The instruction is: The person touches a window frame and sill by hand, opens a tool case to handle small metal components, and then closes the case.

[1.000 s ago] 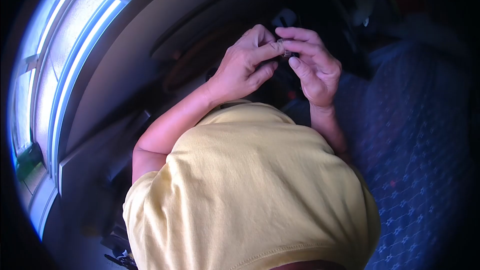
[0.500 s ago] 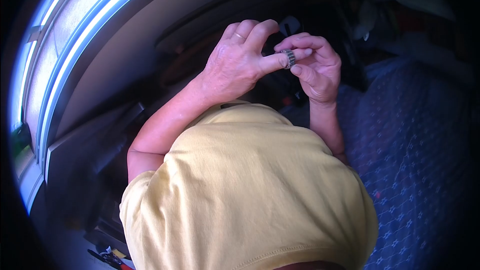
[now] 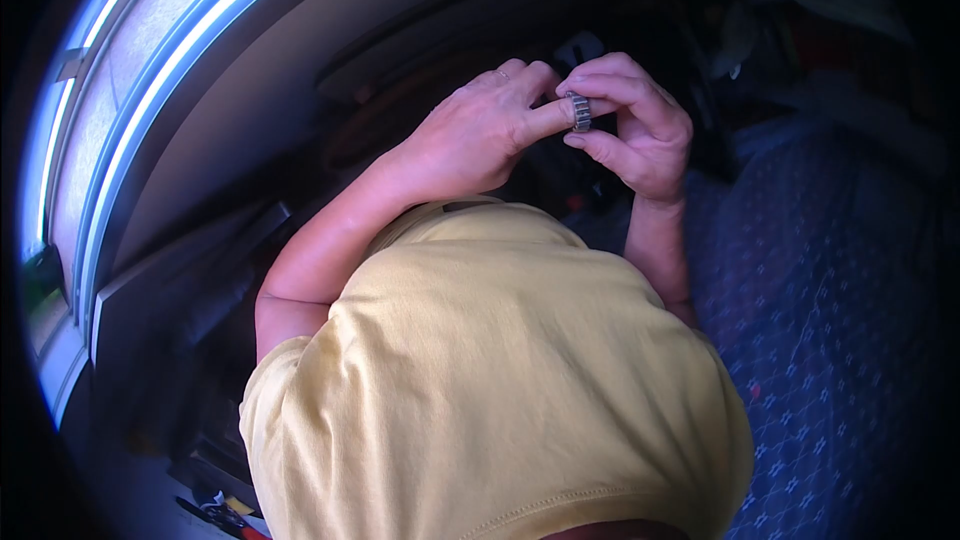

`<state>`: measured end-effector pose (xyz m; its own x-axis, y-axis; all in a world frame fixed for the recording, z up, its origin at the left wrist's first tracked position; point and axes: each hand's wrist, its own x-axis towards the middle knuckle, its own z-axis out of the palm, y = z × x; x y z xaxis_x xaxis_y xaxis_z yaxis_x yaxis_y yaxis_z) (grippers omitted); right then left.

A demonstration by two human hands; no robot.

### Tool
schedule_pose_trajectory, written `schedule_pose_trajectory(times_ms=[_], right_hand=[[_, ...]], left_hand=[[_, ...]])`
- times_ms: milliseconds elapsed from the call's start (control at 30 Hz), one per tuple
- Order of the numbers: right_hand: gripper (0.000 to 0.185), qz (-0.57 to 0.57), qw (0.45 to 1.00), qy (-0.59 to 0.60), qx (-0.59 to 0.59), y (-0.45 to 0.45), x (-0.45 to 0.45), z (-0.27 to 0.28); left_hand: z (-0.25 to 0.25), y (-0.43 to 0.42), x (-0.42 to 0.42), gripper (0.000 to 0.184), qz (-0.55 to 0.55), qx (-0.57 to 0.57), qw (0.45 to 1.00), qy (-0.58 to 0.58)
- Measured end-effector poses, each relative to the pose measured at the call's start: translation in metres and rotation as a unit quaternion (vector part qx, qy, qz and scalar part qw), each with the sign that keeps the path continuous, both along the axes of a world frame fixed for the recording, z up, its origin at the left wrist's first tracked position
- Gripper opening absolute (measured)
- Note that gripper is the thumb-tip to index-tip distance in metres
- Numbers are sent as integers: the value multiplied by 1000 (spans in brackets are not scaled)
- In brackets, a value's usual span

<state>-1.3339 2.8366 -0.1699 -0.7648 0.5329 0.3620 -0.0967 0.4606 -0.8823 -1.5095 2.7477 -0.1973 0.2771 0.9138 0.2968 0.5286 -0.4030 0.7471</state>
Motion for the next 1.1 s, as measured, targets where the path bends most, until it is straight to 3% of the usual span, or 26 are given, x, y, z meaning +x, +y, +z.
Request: schedule_pose_trajectory(times_ms=[300, 367, 500, 633, 700, 733, 800, 833, 900, 967, 1033, 1100], right_hand=[[34, -5, 1000, -13, -1, -5, 2, -9], [30, -24, 997, 2, -77, -10, 3, -17], [27, -31, 992, 23, -123, -18, 0, -29], [32, -21, 958, 46, -284, -23, 0, -44], [37, -11, 936, 50, -349, -25, -1, -45], [42, -6, 926, 67, -371, -27, -3, -45], [52, -6, 932, 73, -355, -28, -1, -45], [52, -7, 932, 74, -355, -26, 1, -45], [52, -4, 968, 38, -247, -23, 4, -46], [50, -3, 973, 23, -230, -22, 5, -40], [48, -16, 984, -14, -179, -23, 5, -33], [48, -25, 992, -14, -119, -22, 4, -30]], left_hand=[[-4, -1, -1, 31, -86, -91, 985, -119], [-4, -2, -3, 30, -92, -102, 984, -112], [-3, -5, -7, 26, -102, -141, 979, -111], [-9, -8, -8, 23, -99, -123, 977, -145], [-10, -10, -10, 28, -107, -230, 945, -207], [-7, -9, -10, 28, -108, -230, 945, -207], [2, -6, -11, 39, -103, -372, 859, -336], [0, -5, -12, 39, -104, -372, 859, -336], [-4, -3, -14, 34, -152, -434, 766, -449], [-5, -2, -13, 41, -176, -437, 737, -485], [-8, -3, -12, 46, -218, -447, 656, -568], [-9, -1, -13, 46, -242, -451, 631, -583]])
